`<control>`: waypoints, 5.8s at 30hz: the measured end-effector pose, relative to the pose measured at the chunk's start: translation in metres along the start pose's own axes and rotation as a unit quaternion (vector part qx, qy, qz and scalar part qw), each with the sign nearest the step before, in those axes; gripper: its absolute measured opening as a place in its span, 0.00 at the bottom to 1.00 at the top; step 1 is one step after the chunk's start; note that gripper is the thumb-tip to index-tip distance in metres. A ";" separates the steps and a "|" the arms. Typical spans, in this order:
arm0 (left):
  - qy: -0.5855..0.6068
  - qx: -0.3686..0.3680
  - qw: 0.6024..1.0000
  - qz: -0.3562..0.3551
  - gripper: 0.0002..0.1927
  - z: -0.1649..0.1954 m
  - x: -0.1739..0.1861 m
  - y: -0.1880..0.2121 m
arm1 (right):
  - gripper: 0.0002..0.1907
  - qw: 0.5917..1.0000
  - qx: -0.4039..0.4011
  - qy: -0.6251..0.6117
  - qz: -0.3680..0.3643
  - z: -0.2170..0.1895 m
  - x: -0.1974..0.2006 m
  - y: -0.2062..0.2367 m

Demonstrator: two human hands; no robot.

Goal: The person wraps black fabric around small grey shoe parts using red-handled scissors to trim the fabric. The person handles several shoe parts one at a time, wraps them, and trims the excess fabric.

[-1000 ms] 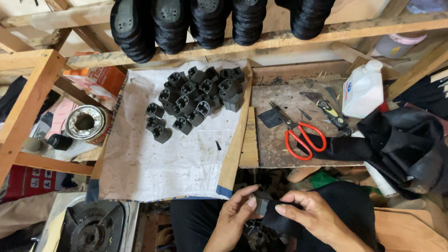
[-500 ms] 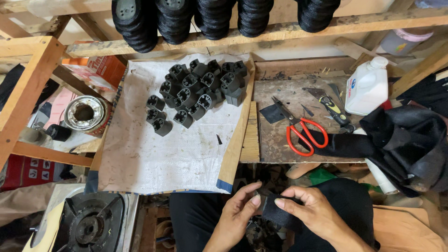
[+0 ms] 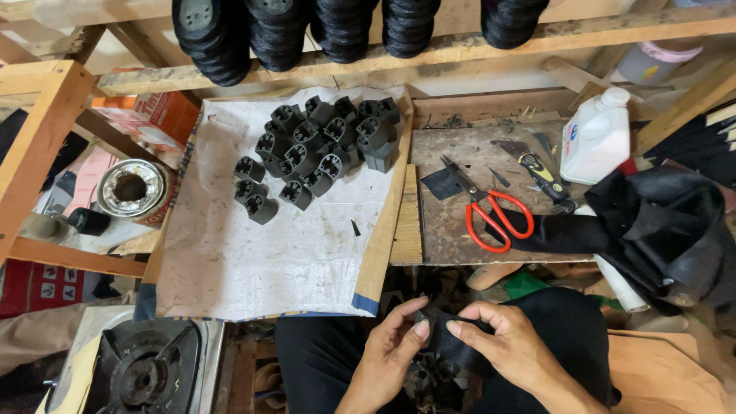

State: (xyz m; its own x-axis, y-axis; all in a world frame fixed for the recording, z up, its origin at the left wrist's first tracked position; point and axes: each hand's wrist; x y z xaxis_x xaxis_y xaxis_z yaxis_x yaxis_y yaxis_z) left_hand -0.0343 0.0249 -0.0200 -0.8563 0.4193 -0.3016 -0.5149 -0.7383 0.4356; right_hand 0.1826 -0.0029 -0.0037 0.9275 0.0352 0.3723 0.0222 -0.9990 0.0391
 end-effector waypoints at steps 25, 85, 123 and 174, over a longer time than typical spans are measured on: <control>-0.011 -0.018 1.000 -0.008 0.24 -0.002 -0.012 -0.010 | 0.11 0.999 -0.025 -0.033 -0.001 -0.008 0.016 0.005; 0.112 -0.021 0.992 0.052 0.23 -0.017 -0.016 -0.010 | 0.12 0.987 -0.053 -0.150 -0.020 0.010 0.029 0.023; 0.182 -0.021 0.982 -0.041 0.35 -0.025 -0.026 0.006 | 0.08 0.969 0.238 -0.025 0.056 -0.022 0.021 0.043; 0.128 0.026 0.991 0.005 0.14 -0.025 -0.002 0.001 | 0.12 0.992 -0.003 -0.109 0.062 -0.004 0.008 0.018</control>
State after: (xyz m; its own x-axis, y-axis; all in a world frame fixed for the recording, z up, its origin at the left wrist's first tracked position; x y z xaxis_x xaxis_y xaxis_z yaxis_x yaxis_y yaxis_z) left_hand -0.0323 0.0103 -0.0401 -0.8271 0.2589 -0.4988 -0.5129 -0.7106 0.4816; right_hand 0.1890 -0.0205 0.0042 0.9818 -0.0950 0.1645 -0.0983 -0.9951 0.0122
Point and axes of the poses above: each hand's wrist, its own y-axis away from the middle knuckle, its own x-axis out of the back of the hand, z = x × y, and after that the axes turned 12 degrees about x, right-handed
